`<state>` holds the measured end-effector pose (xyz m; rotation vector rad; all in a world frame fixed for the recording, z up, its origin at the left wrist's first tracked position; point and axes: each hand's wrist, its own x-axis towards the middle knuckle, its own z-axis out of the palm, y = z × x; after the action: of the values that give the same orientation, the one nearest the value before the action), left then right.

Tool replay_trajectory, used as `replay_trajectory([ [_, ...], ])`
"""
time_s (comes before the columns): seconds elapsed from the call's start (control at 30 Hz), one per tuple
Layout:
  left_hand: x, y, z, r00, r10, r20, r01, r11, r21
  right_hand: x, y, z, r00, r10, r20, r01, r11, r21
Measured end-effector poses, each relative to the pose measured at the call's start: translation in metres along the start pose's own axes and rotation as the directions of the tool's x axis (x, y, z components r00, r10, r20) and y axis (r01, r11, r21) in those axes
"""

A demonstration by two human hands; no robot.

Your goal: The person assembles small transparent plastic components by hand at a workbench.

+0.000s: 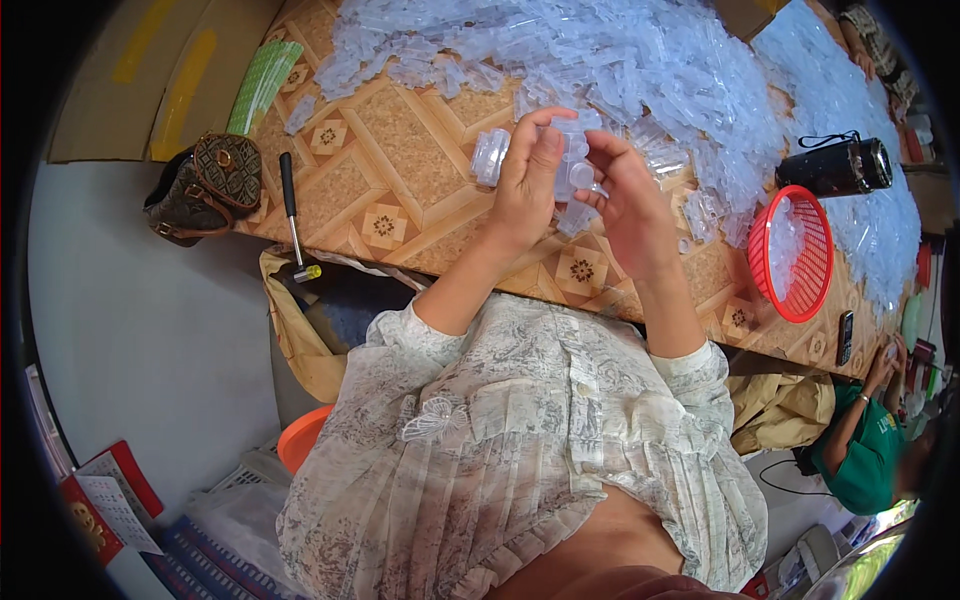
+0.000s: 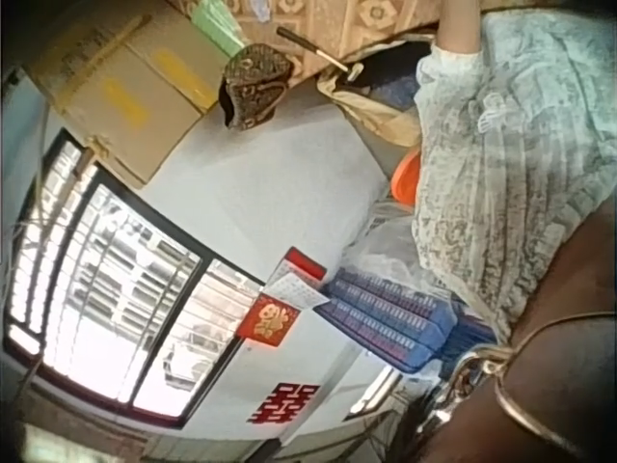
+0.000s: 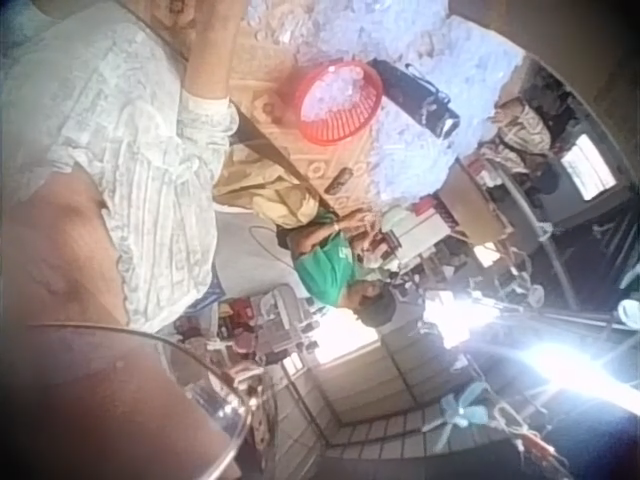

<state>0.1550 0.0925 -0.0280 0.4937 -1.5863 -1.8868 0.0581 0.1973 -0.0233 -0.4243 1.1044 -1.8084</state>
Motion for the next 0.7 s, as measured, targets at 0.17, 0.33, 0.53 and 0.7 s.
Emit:
replay_trajectory([
  [0.17, 0.002, -0.007, 0.004, 0.991, 0.134, 0.019, -0.135, 0.969, 0.205, 0.029, 0.0, 0.014, 0.986, -0.051, -0.159, 0.038, 0.996, -0.085],
  [0.33, 0.007, -0.007, 0.01, 0.862, 0.501, 0.078, -0.483, 0.766, 0.425, 0.037, 0.012, 0.029, 0.991, 0.012, -0.134, 0.01, 0.986, 0.168],
  [0.53, 0.005, -0.008, 0.014, 0.846, 0.525, 0.094, -0.505, 0.731, 0.459, 0.036, 0.018, 0.026, 0.97, -0.089, -0.226, 0.111, 0.99, 0.085],
  [0.7, -0.001, -0.009, 0.018, 0.888, 0.445, 0.112, -0.441, 0.759, 0.479, 0.042, 0.024, 0.009, 0.952, -0.219, -0.214, 0.214, 0.976, -0.045],
])
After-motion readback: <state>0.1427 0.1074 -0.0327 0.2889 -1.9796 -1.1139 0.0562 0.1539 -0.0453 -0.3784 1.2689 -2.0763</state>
